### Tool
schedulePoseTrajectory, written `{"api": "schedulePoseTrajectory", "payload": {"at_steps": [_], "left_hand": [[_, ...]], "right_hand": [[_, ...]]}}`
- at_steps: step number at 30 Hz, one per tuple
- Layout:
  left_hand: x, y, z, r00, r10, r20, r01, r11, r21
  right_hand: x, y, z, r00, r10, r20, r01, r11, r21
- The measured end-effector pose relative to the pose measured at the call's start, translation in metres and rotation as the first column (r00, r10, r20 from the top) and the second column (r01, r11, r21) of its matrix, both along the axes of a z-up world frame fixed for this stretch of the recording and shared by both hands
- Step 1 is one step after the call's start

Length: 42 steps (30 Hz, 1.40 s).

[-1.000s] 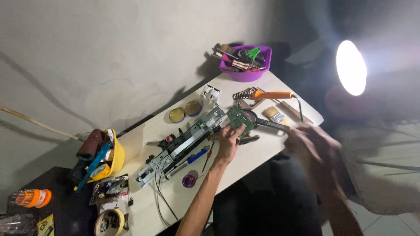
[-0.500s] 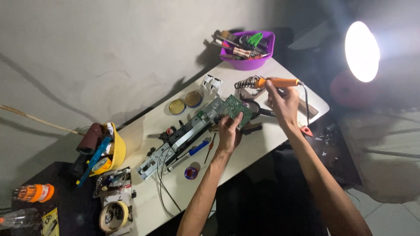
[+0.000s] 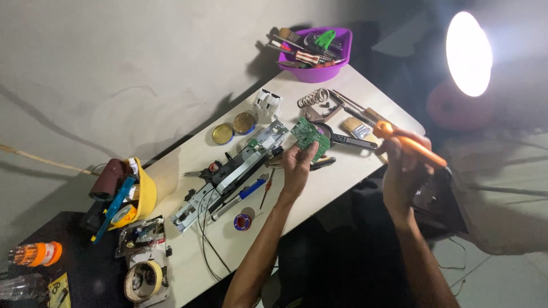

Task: A person uses a soldering iron to work on a green circuit board at an electronics repair bench.

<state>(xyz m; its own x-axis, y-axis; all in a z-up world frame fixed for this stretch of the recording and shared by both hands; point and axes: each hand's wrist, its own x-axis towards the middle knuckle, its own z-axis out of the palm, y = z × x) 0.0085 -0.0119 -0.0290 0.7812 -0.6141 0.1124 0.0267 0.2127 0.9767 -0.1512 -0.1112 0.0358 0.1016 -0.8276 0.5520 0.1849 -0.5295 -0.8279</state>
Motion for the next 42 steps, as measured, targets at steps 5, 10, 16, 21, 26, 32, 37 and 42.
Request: {"api": "schedulePoseTrajectory", "payload": {"at_steps": [5,10,16,21,26,32,37,42], "left_hand": [[-0.004,-0.011,0.008,0.999,0.034,0.036,-0.037,0.994,0.1],[-0.002,-0.027,0.023,0.998,-0.036,-0.056,0.042,0.993,0.106],[0.007,-0.049,-0.003,0.992,0.001,0.126,-0.031,0.971,0.238],[-0.018,-0.069,0.016,0.987,-0.036,0.158,0.015,0.991,0.135],[-0.031,-0.078,0.036,0.98,-0.051,0.195,0.021,0.988,0.154],[-0.022,-0.104,0.016,0.97,-0.089,0.224,0.059,0.989,0.139],[-0.01,-0.116,-0.03,0.976,-0.093,0.195,0.075,0.992,0.1],[-0.035,-0.102,-0.003,0.965,-0.035,0.259,0.006,0.994,0.113]], "right_hand": [[-0.026,0.024,-0.021,0.996,-0.053,0.074,0.038,0.981,0.189],[-0.04,0.025,-0.06,0.98,-0.19,0.061,0.19,0.982,0.0],[-0.04,0.02,-0.053,0.986,-0.158,0.054,0.151,0.982,0.115],[-0.035,0.011,-0.038,0.993,-0.119,0.022,0.113,0.976,0.186],[-0.029,-0.006,-0.026,0.989,-0.146,0.007,0.142,0.972,0.187],[-0.023,-0.014,-0.021,0.984,-0.137,0.118,0.104,0.962,0.253],[-0.038,-0.03,-0.058,0.973,-0.144,0.182,0.084,0.95,0.301],[-0.045,-0.019,-0.044,0.961,-0.164,0.224,0.086,0.944,0.32]]}}
